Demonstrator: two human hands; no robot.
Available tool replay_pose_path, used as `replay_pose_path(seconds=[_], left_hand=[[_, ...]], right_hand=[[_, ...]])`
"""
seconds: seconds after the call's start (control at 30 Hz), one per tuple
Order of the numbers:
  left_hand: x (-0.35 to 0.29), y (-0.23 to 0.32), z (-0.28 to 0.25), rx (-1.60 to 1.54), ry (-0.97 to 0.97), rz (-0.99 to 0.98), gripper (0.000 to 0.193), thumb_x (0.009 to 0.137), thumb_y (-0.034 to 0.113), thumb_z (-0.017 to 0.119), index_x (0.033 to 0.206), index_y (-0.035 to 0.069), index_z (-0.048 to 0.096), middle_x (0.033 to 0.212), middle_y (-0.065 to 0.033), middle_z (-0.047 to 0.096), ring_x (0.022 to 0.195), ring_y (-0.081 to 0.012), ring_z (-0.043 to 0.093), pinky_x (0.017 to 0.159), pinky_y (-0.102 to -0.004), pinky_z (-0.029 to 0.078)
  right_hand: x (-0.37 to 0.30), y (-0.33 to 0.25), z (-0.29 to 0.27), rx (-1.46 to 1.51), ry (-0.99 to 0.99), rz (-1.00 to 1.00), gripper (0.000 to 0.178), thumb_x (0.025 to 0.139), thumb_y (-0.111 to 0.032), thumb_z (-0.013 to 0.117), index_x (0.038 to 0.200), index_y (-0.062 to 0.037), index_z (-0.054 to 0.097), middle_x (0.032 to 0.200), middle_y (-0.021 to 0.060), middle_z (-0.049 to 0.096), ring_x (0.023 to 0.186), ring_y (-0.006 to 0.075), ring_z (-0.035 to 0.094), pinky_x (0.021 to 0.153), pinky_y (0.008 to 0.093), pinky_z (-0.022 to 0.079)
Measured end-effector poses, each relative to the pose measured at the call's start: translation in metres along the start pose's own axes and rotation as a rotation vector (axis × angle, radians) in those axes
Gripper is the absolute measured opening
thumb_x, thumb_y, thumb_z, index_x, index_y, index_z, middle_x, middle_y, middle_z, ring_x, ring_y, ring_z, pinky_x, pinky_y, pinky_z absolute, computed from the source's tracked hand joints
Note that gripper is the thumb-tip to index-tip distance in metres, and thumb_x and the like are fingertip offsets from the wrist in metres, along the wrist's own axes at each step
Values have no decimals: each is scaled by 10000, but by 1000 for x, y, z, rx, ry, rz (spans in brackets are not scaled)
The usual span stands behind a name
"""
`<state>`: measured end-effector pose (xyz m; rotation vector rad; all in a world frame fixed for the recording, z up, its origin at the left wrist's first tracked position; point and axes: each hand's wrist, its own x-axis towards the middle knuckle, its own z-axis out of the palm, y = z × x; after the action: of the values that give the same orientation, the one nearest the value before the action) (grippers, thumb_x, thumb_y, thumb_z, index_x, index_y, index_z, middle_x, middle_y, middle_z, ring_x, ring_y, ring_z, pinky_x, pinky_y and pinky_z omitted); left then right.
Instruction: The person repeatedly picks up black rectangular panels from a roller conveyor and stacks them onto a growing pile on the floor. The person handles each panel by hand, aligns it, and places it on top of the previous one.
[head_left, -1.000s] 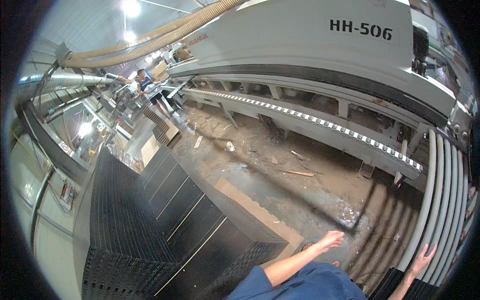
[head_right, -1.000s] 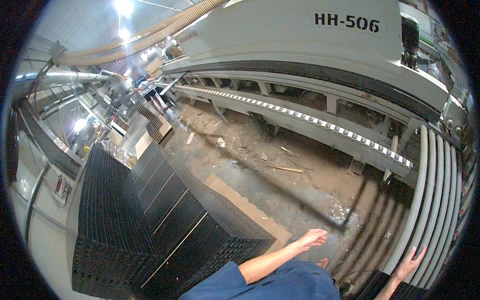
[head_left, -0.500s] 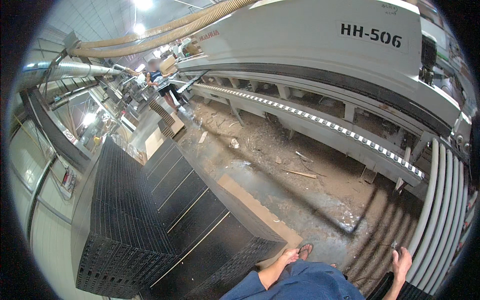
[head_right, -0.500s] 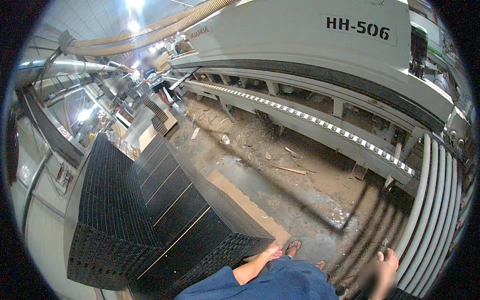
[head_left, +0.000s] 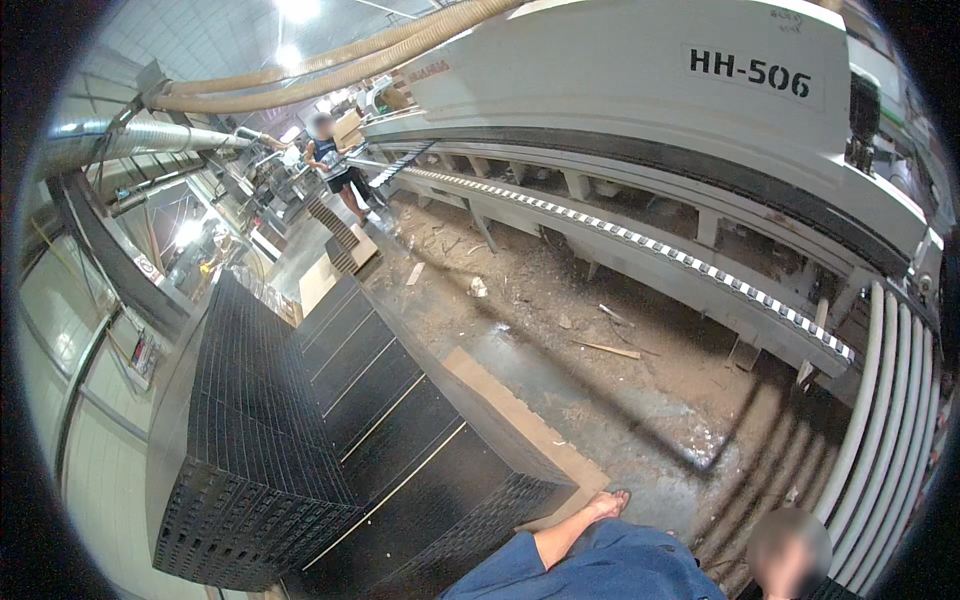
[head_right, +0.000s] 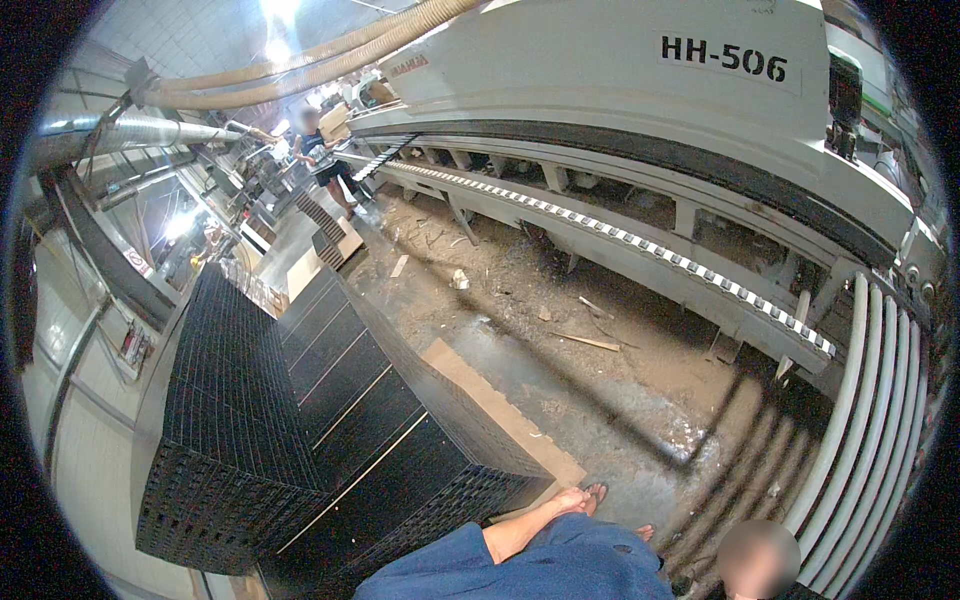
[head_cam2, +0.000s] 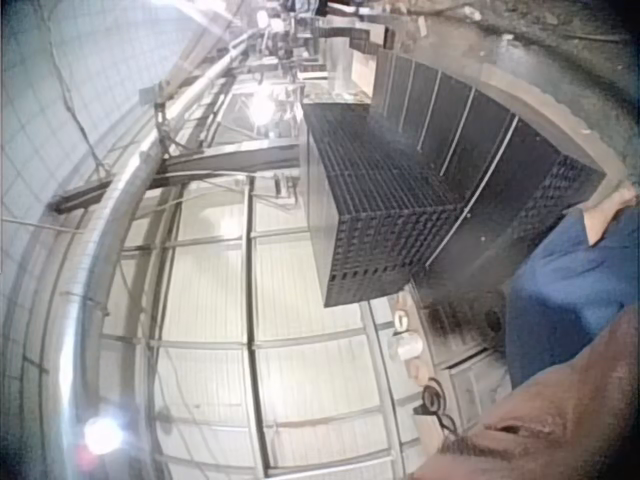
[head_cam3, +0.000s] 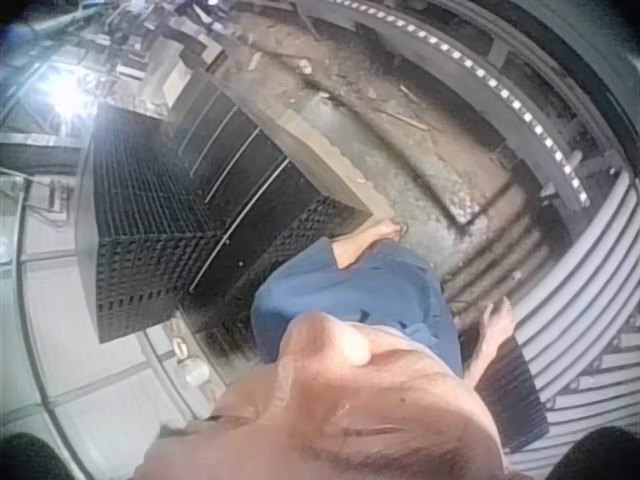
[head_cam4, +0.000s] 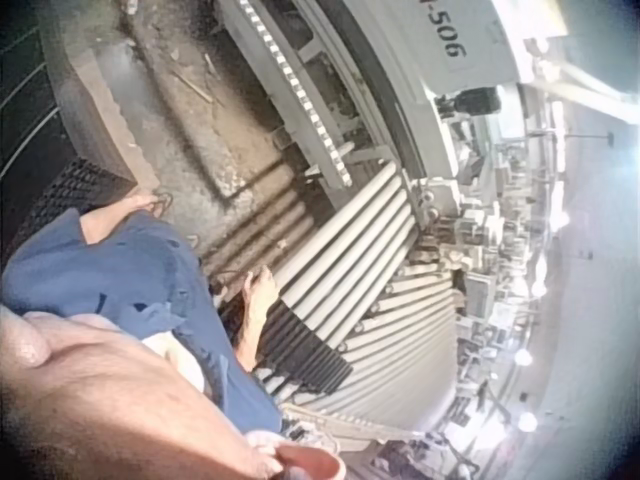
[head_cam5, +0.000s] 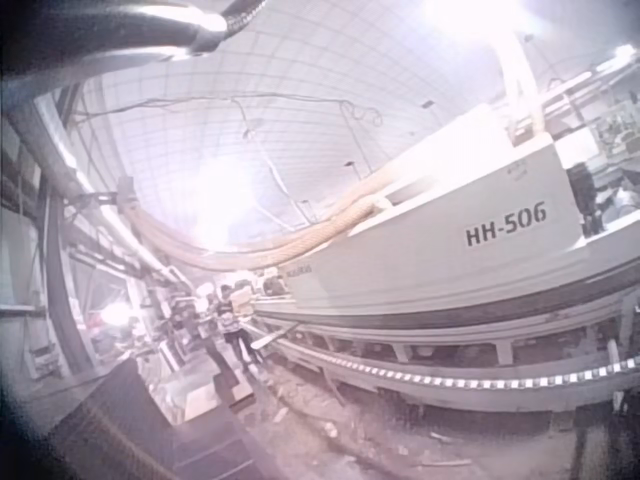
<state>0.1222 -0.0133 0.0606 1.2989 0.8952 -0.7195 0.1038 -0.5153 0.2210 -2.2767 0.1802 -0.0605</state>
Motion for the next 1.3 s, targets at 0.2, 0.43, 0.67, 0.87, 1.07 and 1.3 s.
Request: replay_pose_path(seconds=[0.2,0.43,0.67,0.87,1.07,1.3], left_hand=[[7,-7,-2,1,-10,11,338,937,309,619,1113,20,608,963,-92,634,813,-214,619,701,-367,532],[11,-13,-2,-14,-12,30,306,936,300,623,1069,26,622,912,-76,630,759,-198,612,653,-351,528],[15,-19,1,-45,-18,50,276,934,291,628,1026,31,636,862,-61,627,705,-182,606,605,-336,524],[22,-26,2,-124,-29,107,255,932,284,632,989,35,647,818,-48,623,658,-168,600,564,-323,521],[8,-14,17,-104,5,142,224,937,254,624,952,34,663,774,-33,620,628,-151,591,504,-312,490],[63,-43,6,122,10,65,252,885,258,675,1119,166,654,973,39,662,661,-88,561,554,-267,479]], right_hand=[[-8,-76,-18,-499,126,-211,275,728,-181,731,966,-64,657,928,171,662,847,380,611,770,485,504],[-10,-48,-21,-453,142,-182,294,721,-198,733,977,-70,664,929,176,656,865,382,599,793,499,490],[-6,-1,-12,-691,252,-355,287,766,-231,716,1016,-99,664,927,161,644,862,361,592,767,500,473],[-9,-37,-27,-461,-15,-67,263,770,-231,708,998,-110,658,941,151,640,862,359,592,769,504,474],[7,-135,-44,-684,-361,216,355,847,-249,654,1168,-101,628,1146,152,634,1049,343,593,940,465,466],[-10,-45,-19,-638,98,-121,260,724,-260,735,881,-69,654,815,141,643,737,340,607,684,473,507]])
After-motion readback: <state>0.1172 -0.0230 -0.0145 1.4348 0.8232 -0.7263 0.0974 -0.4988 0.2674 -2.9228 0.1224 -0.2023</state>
